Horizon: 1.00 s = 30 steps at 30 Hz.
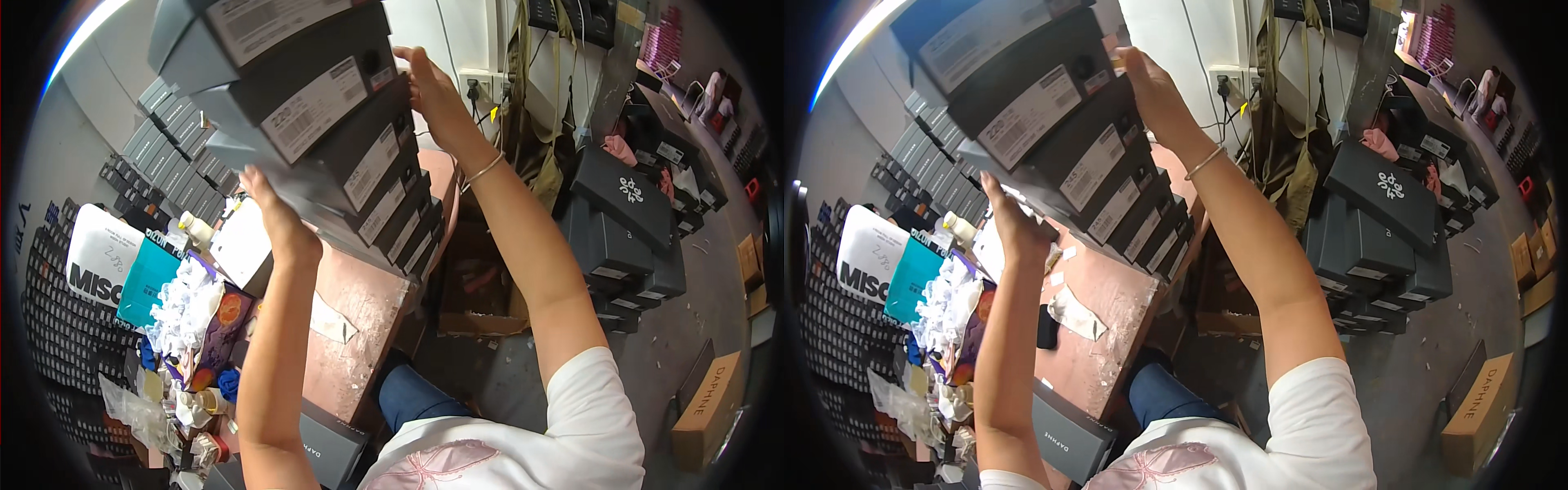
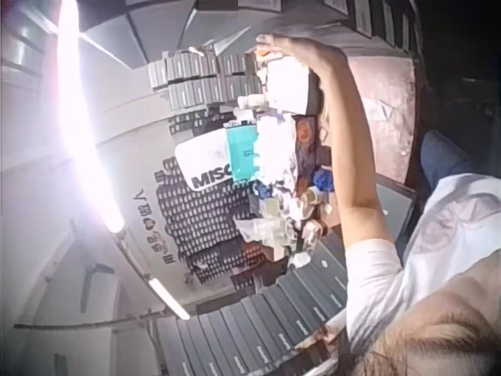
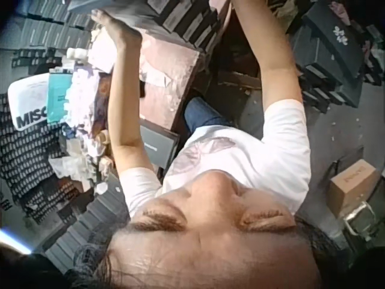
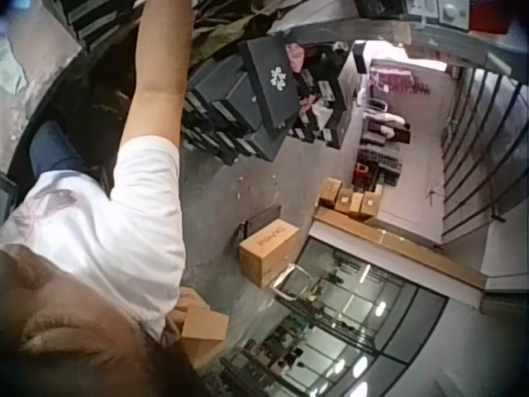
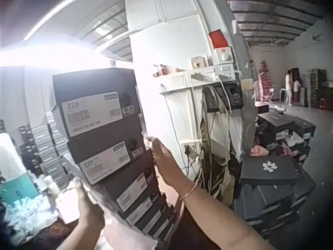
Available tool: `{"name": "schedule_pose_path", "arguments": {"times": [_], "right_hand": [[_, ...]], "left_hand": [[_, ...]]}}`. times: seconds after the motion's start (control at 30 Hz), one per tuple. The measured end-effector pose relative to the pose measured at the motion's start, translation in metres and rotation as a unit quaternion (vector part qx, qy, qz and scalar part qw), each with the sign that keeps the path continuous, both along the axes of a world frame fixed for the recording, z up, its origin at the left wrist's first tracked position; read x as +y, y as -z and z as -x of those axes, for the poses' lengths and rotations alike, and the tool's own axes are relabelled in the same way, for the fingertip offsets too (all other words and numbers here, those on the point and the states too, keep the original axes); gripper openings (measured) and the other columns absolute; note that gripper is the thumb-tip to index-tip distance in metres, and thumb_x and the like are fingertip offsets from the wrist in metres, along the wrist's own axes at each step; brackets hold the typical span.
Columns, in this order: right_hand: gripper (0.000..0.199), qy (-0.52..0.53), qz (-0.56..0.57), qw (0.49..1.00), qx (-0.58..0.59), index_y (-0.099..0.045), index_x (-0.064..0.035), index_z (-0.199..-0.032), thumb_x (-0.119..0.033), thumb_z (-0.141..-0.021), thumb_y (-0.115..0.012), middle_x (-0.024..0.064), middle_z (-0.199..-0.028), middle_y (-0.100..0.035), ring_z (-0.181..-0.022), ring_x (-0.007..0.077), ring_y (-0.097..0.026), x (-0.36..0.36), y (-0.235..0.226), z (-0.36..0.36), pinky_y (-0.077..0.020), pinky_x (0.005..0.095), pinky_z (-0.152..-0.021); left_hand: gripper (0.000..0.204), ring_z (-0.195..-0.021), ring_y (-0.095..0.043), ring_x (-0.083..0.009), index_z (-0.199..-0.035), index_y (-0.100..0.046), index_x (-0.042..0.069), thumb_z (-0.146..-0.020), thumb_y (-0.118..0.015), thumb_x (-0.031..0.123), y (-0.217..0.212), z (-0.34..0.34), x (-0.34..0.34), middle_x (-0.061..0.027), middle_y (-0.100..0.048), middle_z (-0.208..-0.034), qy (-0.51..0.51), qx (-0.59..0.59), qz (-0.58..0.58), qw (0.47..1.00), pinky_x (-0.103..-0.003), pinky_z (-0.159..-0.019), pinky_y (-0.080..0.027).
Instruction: Inspecting, wiping, wrapping, and packing high-heeled shoes into boxes for shipment.
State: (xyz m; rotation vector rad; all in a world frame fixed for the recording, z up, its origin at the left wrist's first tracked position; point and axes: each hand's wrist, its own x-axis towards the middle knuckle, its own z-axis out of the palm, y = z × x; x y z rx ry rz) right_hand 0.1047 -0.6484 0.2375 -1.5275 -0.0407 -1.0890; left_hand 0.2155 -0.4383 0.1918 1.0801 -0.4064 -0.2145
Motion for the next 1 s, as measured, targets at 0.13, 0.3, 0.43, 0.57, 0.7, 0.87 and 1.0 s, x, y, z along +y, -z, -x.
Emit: {"name": "schedule_pose_path", "arguments": {"times": [0.13,0.3,0.43,0.57,0.7,0.87,1.0], "right_hand": [[0.063,0.018,-0.105,0.987,0.121,-0.048,-0.0087,-0.132,-0.059,-0.096,-0.041,0.0040,-0.110,-0.061,-0.088,0.0093,-0.055,-0.039,0.074,0.000,-0.0434,0.0259,-0.082],[0.070,0.077,-0.072,0.989,0.100,-0.057,0.0008,-0.119,-0.060,-0.097,-0.032,0.0121,-0.108,-0.064,-0.093,0.0172,-0.059,-0.003,0.122,-0.014,-0.0447,0.0310,-0.086],[0.082,0.010,-0.065,0.987,0.149,-0.060,0.0085,-0.113,-0.064,-0.097,-0.024,0.0176,-0.108,-0.066,-0.100,0.0203,-0.059,-0.016,0.112,-0.007,-0.0432,0.0321,-0.092],[0.084,-0.031,-0.054,0.977,0.202,-0.059,0.0096,-0.116,-0.064,-0.097,-0.023,0.0189,-0.111,-0.064,-0.104,0.0186,-0.056,-0.025,0.108,0.007,-0.0405,0.0307,-0.096],[0.076,0.001,-0.016,0.987,0.159,-0.054,0.0075,-0.123,-0.059,-0.099,-0.024,0.0186,-0.120,-0.061,-0.111,0.0197,-0.054,-0.007,0.116,0.012,-0.0384,0.0307,-0.100],[0.057,0.045,-0.006,0.989,0.144,-0.051,0.0014,-0.123,-0.045,-0.103,-0.024,0.0217,-0.118,-0.060,-0.118,0.0308,-0.054,-0.006,0.147,0.006,-0.0372,0.0354,-0.101],[0.041,0.351,0.151,0.910,0.158,-0.063,-0.0096,-0.084,-0.041,-0.098,-0.040,0.0112,-0.076,-0.061,-0.070,0.0286,-0.059,-0.041,0.171,-0.022,-0.0439,0.0444,-0.067]], "left_hand": [[0.076,-0.095,-0.048,-0.0260,-0.129,-0.041,0.017,-0.082,-0.044,0.076,0.078,0.000,-0.003,-0.0077,-0.046,-0.117,-0.023,0.177,-0.150,0.972,-0.055,-0.095,-0.038],[0.078,-0.090,-0.048,-0.0275,-0.124,-0.049,0.015,-0.085,-0.029,0.079,0.080,0.015,-0.021,-0.0091,-0.049,-0.110,0.040,0.190,-0.087,0.977,-0.055,-0.090,-0.041],[0.075,-0.134,-0.032,-0.0351,-0.149,-0.027,0.018,-0.093,-0.020,0.068,0.051,0.045,-0.028,-0.0145,-0.029,-0.152,0.136,0.196,-0.067,0.969,-0.060,-0.098,-0.034],[0.081,-0.143,-0.015,-0.0358,-0.152,-0.014,0.021,-0.090,-0.027,0.071,0.045,0.058,-0.028,-0.0145,-0.013,-0.156,0.117,0.159,-0.108,0.974,-0.068,-0.105,-0.017],[0.092,-0.146,0.004,-0.0342,-0.153,-0.003,0.024,-0.084,-0.037,0.076,0.061,0.062,-0.009,-0.0133,0.002,-0.159,0.093,0.161,-0.148,0.971,-0.073,-0.105,-0.002],[0.107,-0.145,0.002,-0.0384,-0.153,-0.003,0.019,-0.077,-0.045,0.081,0.074,0.070,-0.012,-0.0138,0.003,-0.158,0.203,0.207,-0.078,0.954,-0.072,-0.107,-0.007],[0.109,-0.145,0.001,-0.0386,-0.152,0.000,0.019,-0.077,-0.050,0.078,0.083,0.060,-0.020,-0.0159,0.003,-0.158,0.204,0.233,-0.077,0.948,-0.072,-0.106,-0.010]]}}
